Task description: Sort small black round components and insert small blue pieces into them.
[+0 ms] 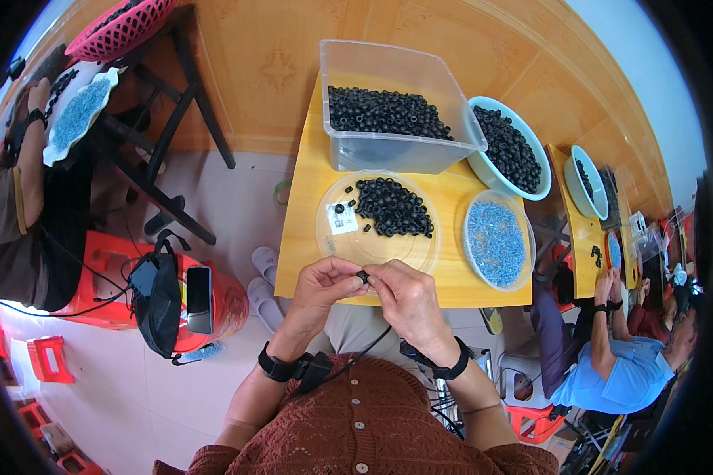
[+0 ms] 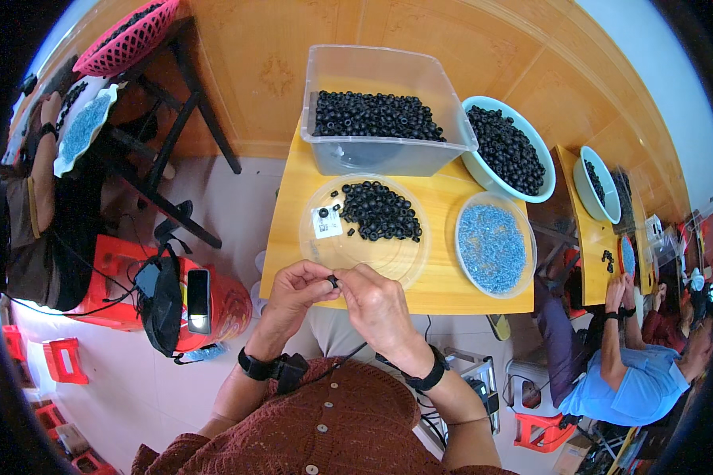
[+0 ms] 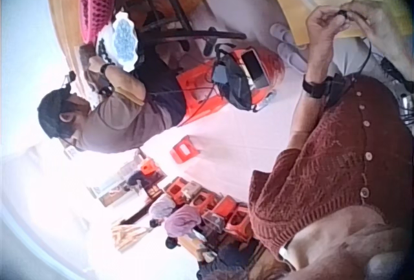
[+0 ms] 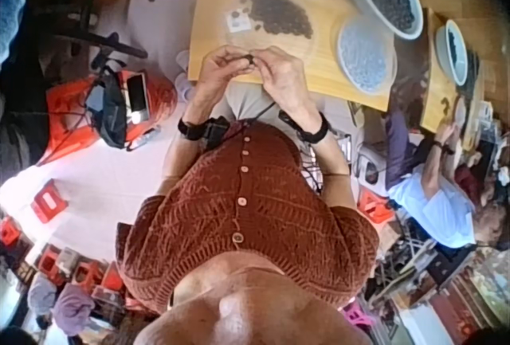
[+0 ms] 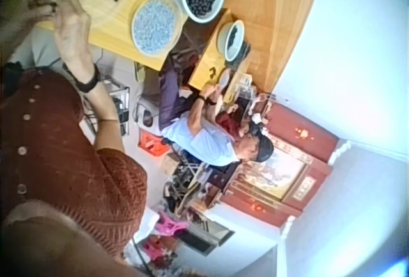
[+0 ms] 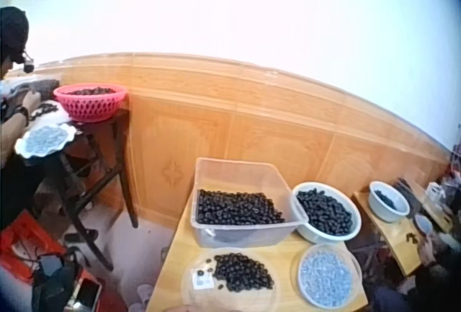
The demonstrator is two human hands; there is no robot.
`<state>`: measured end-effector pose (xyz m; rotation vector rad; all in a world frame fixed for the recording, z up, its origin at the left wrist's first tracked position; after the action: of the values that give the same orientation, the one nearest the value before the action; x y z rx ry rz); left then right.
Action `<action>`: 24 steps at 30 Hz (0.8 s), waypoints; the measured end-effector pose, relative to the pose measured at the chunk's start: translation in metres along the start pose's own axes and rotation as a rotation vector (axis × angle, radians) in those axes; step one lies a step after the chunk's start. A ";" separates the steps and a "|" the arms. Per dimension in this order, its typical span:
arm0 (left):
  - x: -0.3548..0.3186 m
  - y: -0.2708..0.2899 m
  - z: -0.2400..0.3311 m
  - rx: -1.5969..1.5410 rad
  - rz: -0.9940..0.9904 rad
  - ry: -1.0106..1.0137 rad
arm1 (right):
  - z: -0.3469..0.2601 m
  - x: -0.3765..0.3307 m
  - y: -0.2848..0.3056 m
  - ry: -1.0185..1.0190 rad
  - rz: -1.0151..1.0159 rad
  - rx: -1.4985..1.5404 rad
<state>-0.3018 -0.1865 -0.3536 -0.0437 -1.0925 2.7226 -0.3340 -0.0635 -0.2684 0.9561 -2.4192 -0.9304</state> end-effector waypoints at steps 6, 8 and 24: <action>-0.001 -0.003 0.000 0.091 0.011 -0.035 | 0.000 -0.002 -0.003 -0.056 0.019 -0.061; -0.002 0.000 -0.003 0.122 0.016 -0.054 | 0.001 -0.002 -0.006 -0.056 0.032 -0.062; 0.006 0.000 -0.004 0.327 0.099 -0.068 | 0.021 -0.009 -0.015 -0.073 0.111 0.090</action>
<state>-0.3075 -0.1821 -0.3562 0.0465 -0.6626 2.9748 -0.3325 -0.0558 -0.2949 0.8214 -2.5656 -0.8369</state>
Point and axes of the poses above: each hand's wrist, its own x-axis towards the middle knuckle, its own y-axis out of the back of the hand, z = x × y, the point moved 4 cm from there along x, towards the middle knuckle, and after that the axes turned 15 degrees about -z, right-handed, at the moved point
